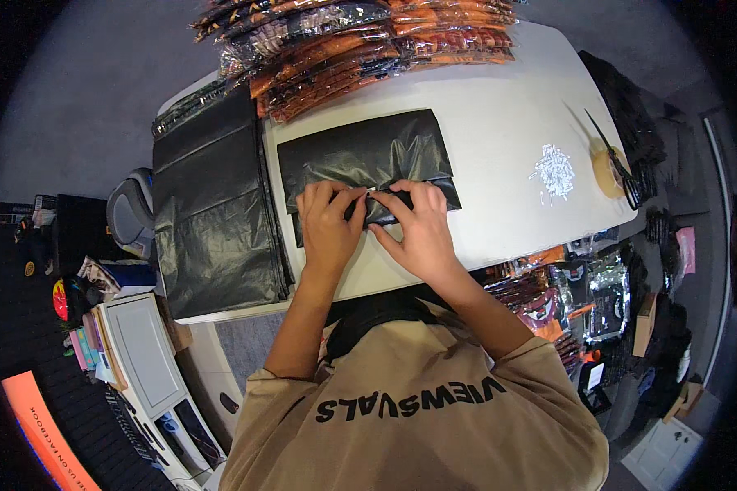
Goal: The recorder is packaging folded t-shirts into black poly mailers and sealing them for shipping.
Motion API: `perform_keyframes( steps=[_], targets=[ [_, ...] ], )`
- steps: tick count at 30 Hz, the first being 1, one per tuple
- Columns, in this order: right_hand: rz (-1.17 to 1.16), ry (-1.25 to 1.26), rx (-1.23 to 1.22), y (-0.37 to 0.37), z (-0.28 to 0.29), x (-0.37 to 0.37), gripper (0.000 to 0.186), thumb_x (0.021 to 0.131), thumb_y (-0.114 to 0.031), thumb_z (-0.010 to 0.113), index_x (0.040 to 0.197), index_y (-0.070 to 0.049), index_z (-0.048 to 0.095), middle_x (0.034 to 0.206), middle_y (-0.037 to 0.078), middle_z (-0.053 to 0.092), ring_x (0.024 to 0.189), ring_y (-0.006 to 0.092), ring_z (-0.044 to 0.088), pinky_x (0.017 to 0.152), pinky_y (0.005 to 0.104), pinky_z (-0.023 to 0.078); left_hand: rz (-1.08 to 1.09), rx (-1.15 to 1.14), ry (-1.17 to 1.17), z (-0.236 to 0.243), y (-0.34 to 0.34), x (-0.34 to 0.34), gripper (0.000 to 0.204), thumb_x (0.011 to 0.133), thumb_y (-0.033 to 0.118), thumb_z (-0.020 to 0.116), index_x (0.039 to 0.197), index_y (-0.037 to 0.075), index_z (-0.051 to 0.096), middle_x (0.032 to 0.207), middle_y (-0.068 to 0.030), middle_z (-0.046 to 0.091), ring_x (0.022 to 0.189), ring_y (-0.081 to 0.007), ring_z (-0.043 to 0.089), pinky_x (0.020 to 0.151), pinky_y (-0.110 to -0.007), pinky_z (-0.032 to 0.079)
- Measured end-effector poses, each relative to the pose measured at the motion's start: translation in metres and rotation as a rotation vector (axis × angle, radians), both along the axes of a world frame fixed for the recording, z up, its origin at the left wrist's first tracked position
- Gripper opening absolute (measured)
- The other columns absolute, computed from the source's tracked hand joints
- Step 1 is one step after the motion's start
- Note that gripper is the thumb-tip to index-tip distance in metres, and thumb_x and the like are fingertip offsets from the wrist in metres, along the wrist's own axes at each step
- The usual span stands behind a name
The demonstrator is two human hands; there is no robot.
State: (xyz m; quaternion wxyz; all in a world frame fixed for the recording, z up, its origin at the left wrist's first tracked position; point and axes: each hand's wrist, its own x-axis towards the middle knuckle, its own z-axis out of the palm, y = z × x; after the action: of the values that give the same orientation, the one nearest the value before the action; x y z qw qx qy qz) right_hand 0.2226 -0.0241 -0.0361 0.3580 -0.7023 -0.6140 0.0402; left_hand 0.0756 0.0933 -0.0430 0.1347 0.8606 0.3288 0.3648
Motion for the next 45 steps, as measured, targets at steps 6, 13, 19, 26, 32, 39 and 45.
perform_keyframes(
  steps=[6,13,19,26,32,39,45],
  targets=[
    [-0.002,0.004,0.009,0.0,-0.002,0.0,0.054,0.087,-0.027,0.085,0.137,-0.012,0.069,0.134,0.016,0.058,0.126,0.0382,0.052,0.112,0.0535,0.038,-0.012,0.013,-0.005,0.001,0.001,-0.001,0.02,0.082,0.008,0.086,0.101,0.011,0.083,0.096,-0.0046,0.066,0.099,-0.0273,0.062,0.087,-0.043,0.043],
    [-0.011,0.041,-0.001,-0.001,-0.001,0.0,0.055,0.087,-0.027,0.085,0.135,-0.009,0.067,0.132,0.016,0.059,0.125,0.0391,0.052,0.113,0.0525,0.038,0.023,-0.013,-0.136,0.01,0.003,-0.011,0.02,0.084,0.006,0.084,0.103,0.01,0.082,0.099,-0.0078,0.068,0.097,-0.0291,0.063,0.088,-0.043,0.045],
    [-0.028,0.031,0.02,0.0,-0.001,0.0,0.057,0.088,-0.027,0.085,0.138,-0.008,0.067,0.132,0.017,0.059,0.124,0.04,0.053,0.112,0.0522,0.039,0.088,-0.043,-0.092,0.012,0.001,-0.023,0.017,0.087,0.005,0.083,0.104,0.009,0.084,0.1,-0.0095,0.069,0.099,-0.0289,0.064,0.09,-0.042,0.049],
    [-0.037,0.043,0.016,0.001,0.003,-0.002,0.054,0.088,-0.025,0.085,0.136,-0.008,0.068,0.131,0.017,0.059,0.124,0.0398,0.053,0.111,0.0515,0.04,0.047,-0.024,-0.134,0.016,0.003,-0.018,0.017,0.089,0.002,0.082,0.106,0.006,0.083,0.096,-0.0104,0.069,0.095,-0.0274,0.065,0.085,-0.039,0.052],
    [-0.03,0.148,0.162,-0.019,0.003,0.006,0.039,0.084,-0.012,0.087,0.12,-0.007,0.075,0.134,0.018,0.057,0.124,0.037,0.056,0.104,0.0474,0.047,0.086,-0.194,-0.382,0.021,0.001,-0.039,0.005,0.097,0.0,0.079,0.102,-0.001,0.08,0.092,-0.0093,0.071,0.082,-0.0149,0.069,0.072,-0.031,0.054],
    [-0.022,0.445,0.171,-0.065,0.022,0.012,0.027,0.095,-0.005,0.08,0.077,-0.002,0.061,0.064,0.007,0.058,0.055,0.0228,0.059,0.054,0.0334,0.046,0.111,-0.595,-0.55,0.007,-0.023,-0.077,0.044,0.108,0.014,0.071,0.07,0.007,0.051,0.07,0.0027,0.052,0.061,-0.0032,0.043,0.054,-0.024,0.032],
    [-0.154,0.444,0.3,-0.103,0.031,0.032,0.017,0.106,-0.008,0.065,0.094,0.002,0.069,0.081,0.013,0.065,0.072,0.0246,0.063,0.069,0.0348,0.051,-0.091,-0.616,-0.593,0.004,-0.043,-0.073,0.045,0.111,0.017,0.062,0.069,0.002,0.054,0.067,0.0015,0.051,0.062,-0.0057,0.044,0.056,-0.028,0.031]
  ],
)
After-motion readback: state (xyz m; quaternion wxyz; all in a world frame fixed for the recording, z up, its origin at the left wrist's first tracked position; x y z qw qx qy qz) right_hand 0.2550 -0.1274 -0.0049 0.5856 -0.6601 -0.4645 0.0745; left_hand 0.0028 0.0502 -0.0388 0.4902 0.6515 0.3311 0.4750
